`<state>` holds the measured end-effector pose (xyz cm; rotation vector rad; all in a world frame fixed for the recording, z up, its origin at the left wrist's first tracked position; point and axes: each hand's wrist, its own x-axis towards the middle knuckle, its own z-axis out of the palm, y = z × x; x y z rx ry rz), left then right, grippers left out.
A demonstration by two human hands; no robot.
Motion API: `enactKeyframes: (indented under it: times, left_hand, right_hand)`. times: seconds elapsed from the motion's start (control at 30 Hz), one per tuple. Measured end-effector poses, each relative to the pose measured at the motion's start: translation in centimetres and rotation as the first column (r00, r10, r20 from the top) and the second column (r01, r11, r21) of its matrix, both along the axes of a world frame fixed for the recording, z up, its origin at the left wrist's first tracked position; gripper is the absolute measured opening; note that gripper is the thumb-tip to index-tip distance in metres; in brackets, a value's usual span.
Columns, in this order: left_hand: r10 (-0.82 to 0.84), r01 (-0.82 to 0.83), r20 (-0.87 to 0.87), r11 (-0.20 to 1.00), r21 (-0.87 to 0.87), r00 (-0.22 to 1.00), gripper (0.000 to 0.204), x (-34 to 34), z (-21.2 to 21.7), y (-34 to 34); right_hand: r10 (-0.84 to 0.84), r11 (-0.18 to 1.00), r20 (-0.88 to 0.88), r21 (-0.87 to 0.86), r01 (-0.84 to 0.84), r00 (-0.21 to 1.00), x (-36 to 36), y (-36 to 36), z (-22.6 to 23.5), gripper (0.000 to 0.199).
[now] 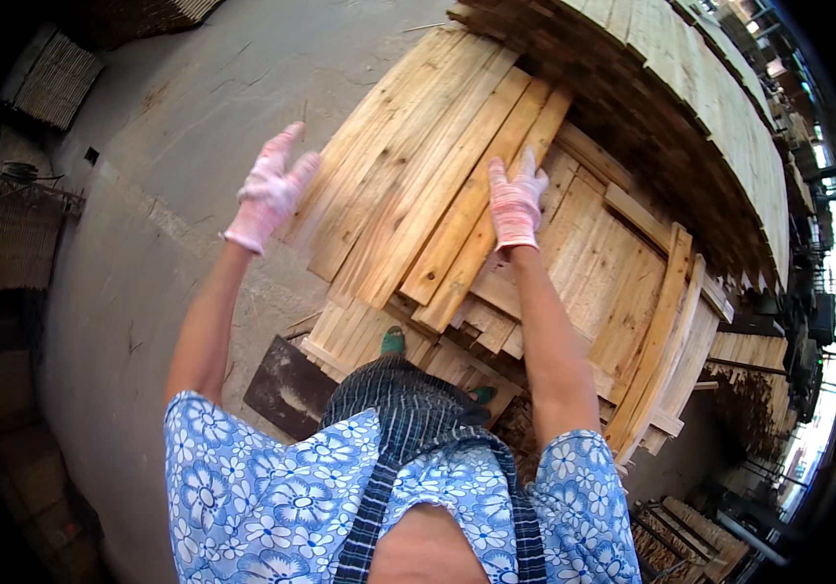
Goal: The person repeatedly picks up small wooden planks from a large pile and stacks them onto a separate, organized stack. They wear pink gloves and handle the wood by hand, moving back and forth between the two piles.
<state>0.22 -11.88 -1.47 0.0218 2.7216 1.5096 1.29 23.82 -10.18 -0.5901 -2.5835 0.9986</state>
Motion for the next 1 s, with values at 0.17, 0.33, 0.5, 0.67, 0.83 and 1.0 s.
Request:
enactKeyframes:
  times: [0.17, 0.33, 0.5, 0.67, 0.83, 1.0]
  left_hand:
    - [-0.136, 0.223, 0.246, 0.901, -0.372, 0.960, 0.082, -1.5, -4.3, -0.6]
    - [-0.082, 0.187, 0.263, 0.895, -0.406, 0.961, 0.083, -1.8, -6.4, -0.6]
    - [-0.403, 0.095, -0.316, 0.732, -0.675, 0.859, 0.072, -0.1, -2.2, 5.4]
    - [-0.712, 0.264, -0.349, 0.597, -0.757, 0.610, 0.076, 7.3, -2.0, 11.7]
    - [-0.742, 0.362, -0.119, 0.452, -0.815, 0.660, 0.084, 9.5, -5.7, 9.8]
    - [-0.768, 0.403, -0.087, 0.425, -0.810, 0.635, 0.084, 8.8, -4.9, 11.1]
  right_hand:
    - [0.036, 0.999, 0.156, 0.005, -0.037, 0.987, 0.5, -3.0, 3.6, 0.085]
    - [0.074, 0.997, 0.190, -0.038, -0.068, 0.979, 1.2, -2.6, 4.8, 0.085]
    - [0.075, 0.997, 0.371, -0.041, -0.064, 0.926, 0.2, -1.9, 7.9, 0.084]
    - [-0.029, 0.977, 0.134, 0.215, 0.000, 0.991, 8.2, 8.3, 9.6, 0.086]
    - [-0.553, 0.706, 0.171, 0.616, 0.349, 0.816, 25.7, 24.6, 11.1, 0.065]
    - [-0.481, 0.868, 0.214, 0.249, 0.429, 0.850, 34.4, 33.3, 2.5, 0.069]
